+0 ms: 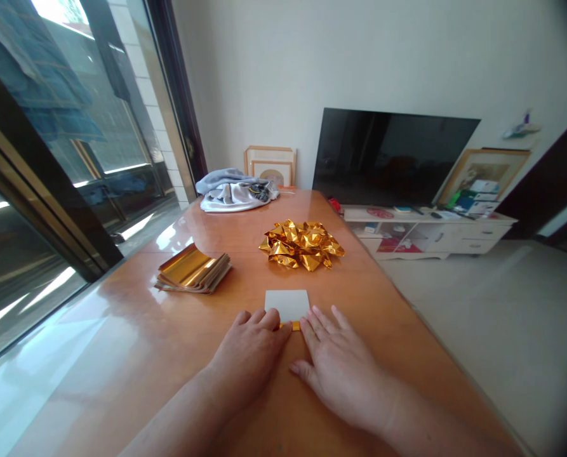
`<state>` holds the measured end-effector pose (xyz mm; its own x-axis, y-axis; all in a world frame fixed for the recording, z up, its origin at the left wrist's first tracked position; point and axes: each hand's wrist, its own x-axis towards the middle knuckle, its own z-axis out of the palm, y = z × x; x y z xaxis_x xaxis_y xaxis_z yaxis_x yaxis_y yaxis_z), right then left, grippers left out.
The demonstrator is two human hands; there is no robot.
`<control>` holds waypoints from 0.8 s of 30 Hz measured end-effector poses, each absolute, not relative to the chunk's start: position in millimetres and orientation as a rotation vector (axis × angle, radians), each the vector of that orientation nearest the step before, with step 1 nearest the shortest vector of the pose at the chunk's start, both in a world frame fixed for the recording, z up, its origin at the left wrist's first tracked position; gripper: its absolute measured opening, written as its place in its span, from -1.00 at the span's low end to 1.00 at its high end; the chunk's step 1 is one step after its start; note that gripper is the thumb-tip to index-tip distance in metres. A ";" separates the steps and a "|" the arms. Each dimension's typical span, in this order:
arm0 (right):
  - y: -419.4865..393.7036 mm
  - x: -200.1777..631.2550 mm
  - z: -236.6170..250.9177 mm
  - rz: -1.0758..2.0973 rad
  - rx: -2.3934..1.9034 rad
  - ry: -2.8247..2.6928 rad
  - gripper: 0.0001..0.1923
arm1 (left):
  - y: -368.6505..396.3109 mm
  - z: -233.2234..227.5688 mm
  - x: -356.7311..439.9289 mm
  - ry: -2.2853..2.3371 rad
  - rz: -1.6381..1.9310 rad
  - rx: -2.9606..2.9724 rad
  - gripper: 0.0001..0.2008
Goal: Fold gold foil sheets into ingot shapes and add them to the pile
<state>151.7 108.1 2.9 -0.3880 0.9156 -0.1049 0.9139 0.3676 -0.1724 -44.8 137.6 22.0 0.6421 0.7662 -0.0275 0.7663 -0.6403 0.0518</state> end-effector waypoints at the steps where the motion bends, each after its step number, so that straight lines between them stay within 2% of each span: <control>1: 107.4 152.7 3.9 0.315 -1.745 -2.589 -0.18 | 137.5 23.3 -44.5 1.306 -0.015 2.788 -0.68; 7: 110.3 160.9 12.3 0.302 -1.778 -2.573 -0.19 | 136.9 25.1 -43.9 1.306 -0.014 2.782 -0.70; 11: 116.5 162.4 20.3 0.176 -1.778 -2.477 -0.33 | 136.9 22.1 -44.3 1.315 0.010 2.786 -0.70; 14: 116.8 157.7 16.7 0.167 -1.602 -2.525 -0.39 | 137.6 20.4 -43.8 1.321 0.014 2.780 -0.69; 24: 110.4 153.3 0.6 0.359 -1.561 -2.600 -0.28 | 135.3 25.2 -50.5 1.359 0.050 2.753 -0.76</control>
<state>153.3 110.4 0.6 -0.4746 0.8791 -0.0450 0.8583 0.4508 -0.2451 -50.5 135.3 25.2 0.6081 0.7938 -0.0018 0.7915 -0.6062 0.0778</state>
